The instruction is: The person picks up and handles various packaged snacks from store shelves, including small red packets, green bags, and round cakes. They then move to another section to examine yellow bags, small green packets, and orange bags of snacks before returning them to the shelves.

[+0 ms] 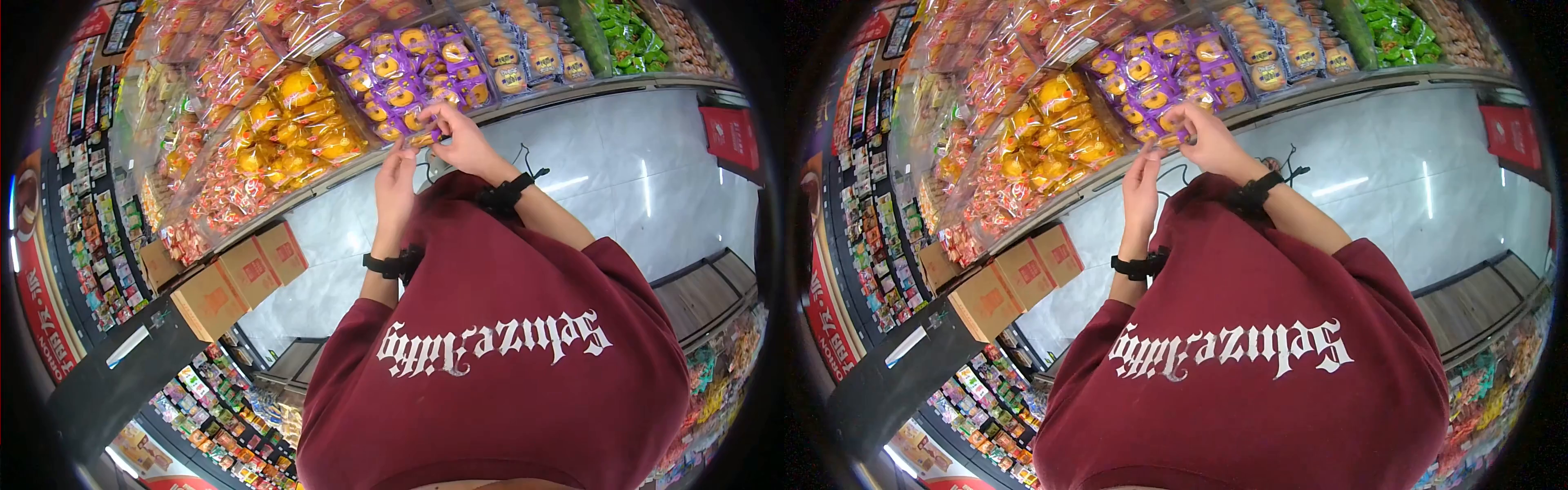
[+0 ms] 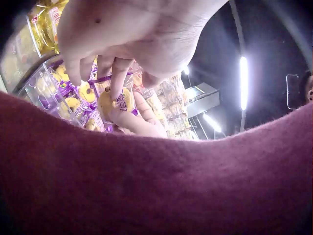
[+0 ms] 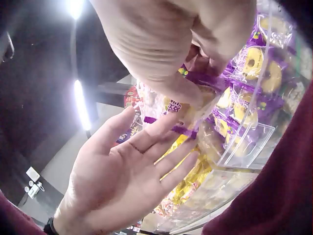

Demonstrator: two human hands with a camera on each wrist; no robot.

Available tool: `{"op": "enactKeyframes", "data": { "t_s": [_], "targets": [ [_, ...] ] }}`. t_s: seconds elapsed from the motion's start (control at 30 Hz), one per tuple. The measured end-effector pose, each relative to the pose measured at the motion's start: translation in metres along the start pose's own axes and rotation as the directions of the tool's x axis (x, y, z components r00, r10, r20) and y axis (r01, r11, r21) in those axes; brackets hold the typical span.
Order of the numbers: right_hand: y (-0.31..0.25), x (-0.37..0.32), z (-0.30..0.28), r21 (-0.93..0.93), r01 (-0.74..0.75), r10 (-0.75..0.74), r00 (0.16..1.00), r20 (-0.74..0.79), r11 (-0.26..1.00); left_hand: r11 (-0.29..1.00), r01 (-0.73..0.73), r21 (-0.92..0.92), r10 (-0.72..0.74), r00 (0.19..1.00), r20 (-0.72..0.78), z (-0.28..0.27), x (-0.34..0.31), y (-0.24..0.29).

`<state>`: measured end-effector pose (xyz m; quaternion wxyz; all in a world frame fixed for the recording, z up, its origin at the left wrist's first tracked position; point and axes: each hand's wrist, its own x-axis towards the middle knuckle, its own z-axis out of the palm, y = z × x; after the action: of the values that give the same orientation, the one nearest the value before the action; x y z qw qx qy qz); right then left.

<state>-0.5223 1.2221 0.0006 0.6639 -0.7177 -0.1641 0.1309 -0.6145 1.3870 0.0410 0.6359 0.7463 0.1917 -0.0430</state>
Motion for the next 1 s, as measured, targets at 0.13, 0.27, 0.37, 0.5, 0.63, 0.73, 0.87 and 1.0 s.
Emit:
{"op": "enactKeyframes", "data": {
  "t_s": [0.13, 0.27, 0.37, 0.5, 0.63, 0.73, 0.87, 1.0],
  "targets": [
    [0.000, 0.004, 0.016, -0.018, -0.001, 0.000, 0.999, -0.050, 1.000, 0.995, 0.085, -0.042, -0.084, 0.996, 0.030, -0.009, -0.001, -0.002],
    [0.021, 0.018, 0.041, -0.020, 0.003, -0.007, 0.980, -0.198, 1.000, 0.997, 0.036, -0.061, -0.033, 0.998, 0.048, -0.032, 0.008, -0.014],
    [0.041, 0.033, 0.057, -0.015, -0.033, 0.030, 0.984, -0.177, 0.999, 0.990, 0.079, -0.113, -0.060, 0.985, 0.163, -0.055, 0.027, -0.031],
    [0.034, 0.050, 0.092, -0.214, -0.026, -0.033, 0.963, -0.269, 0.977, 0.987, -0.156, 0.034, 0.145, 0.966, 0.216, -0.098, 0.047, -0.039],
    [0.028, 0.055, 0.125, -0.576, 0.020, -0.247, 0.915, -0.319, 0.817, 0.977, -0.211, 0.011, 0.199, 0.939, 0.281, -0.155, 0.062, -0.033],
    [0.009, 0.054, 0.158, -0.523, -0.080, -0.157, 0.906, -0.393, 0.848, 0.987, -0.126, -0.103, 0.150, 0.947, 0.282, -0.192, 0.064, -0.036],
    [0.004, 0.054, 0.201, -0.307, -0.173, 0.035, 0.913, -0.406, 0.936, 0.996, -0.083, -0.022, 0.086, 0.951, 0.298, -0.232, 0.054, -0.029],
    [0.006, 0.050, 0.213, -0.386, -0.205, 0.036, 0.915, -0.402, 0.900, 0.997, -0.077, 0.029, 0.059, 0.913, 0.405, -0.245, 0.060, -0.045]
  ]
}}
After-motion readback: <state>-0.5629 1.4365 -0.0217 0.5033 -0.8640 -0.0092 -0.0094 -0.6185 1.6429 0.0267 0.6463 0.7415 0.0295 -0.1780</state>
